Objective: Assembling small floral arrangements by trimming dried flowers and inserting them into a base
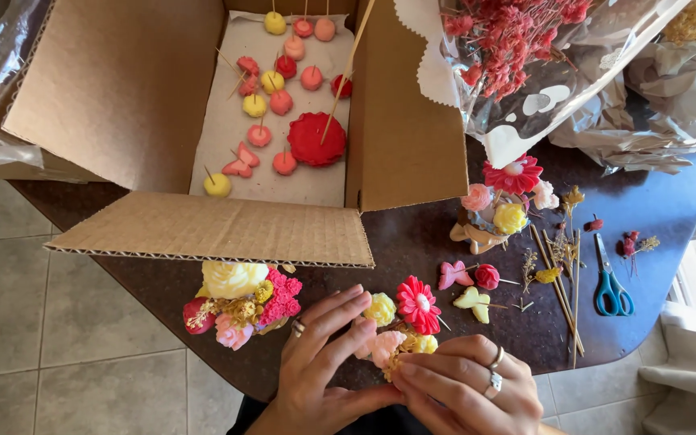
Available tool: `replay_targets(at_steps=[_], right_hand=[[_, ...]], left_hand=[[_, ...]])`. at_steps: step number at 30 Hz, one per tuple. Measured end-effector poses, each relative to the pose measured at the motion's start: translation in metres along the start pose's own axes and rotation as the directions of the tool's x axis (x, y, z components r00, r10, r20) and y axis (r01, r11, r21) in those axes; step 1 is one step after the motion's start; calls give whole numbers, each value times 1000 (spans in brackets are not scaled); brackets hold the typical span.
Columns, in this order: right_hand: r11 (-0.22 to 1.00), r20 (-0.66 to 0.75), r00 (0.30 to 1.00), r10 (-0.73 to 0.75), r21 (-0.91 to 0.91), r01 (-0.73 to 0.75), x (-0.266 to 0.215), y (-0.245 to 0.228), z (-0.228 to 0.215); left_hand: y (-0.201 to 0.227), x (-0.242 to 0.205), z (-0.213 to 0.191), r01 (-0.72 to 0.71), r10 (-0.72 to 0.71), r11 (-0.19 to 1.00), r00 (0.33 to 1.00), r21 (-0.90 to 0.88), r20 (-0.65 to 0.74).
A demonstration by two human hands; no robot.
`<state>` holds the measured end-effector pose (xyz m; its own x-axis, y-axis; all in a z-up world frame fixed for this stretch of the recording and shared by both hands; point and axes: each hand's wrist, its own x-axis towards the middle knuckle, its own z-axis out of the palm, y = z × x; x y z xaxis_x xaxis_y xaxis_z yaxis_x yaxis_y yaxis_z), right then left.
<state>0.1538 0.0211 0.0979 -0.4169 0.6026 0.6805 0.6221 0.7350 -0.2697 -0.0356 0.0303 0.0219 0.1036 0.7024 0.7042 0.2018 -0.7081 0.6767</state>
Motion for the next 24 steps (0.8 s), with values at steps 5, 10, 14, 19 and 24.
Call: replay_targets(at_steps=[5,10,14,19,24], right_hand=[[995,22,1000,-10,-98,12,-9,-4,-2],[997,-12,1000,6,-71,-7,-12,0,-3],[999,-3,1000,31,-17,-31,-2,-3,-2],[989,-112,984,140,66,-133,-12,-4,-3],[852,-184,834,521,171,-495,-50,12,-14]], left_hand=[[2,0,0,4,-3,999,1000,-38,12],[5,1,0,-16,16,1000,999,-10,48],[5,-1,2,-21,21,1000,1000,5,8],[5,-4,-1,-16,15,1000,999,23,34],[14,-7,-9,163,-165,985,986,64,33]])
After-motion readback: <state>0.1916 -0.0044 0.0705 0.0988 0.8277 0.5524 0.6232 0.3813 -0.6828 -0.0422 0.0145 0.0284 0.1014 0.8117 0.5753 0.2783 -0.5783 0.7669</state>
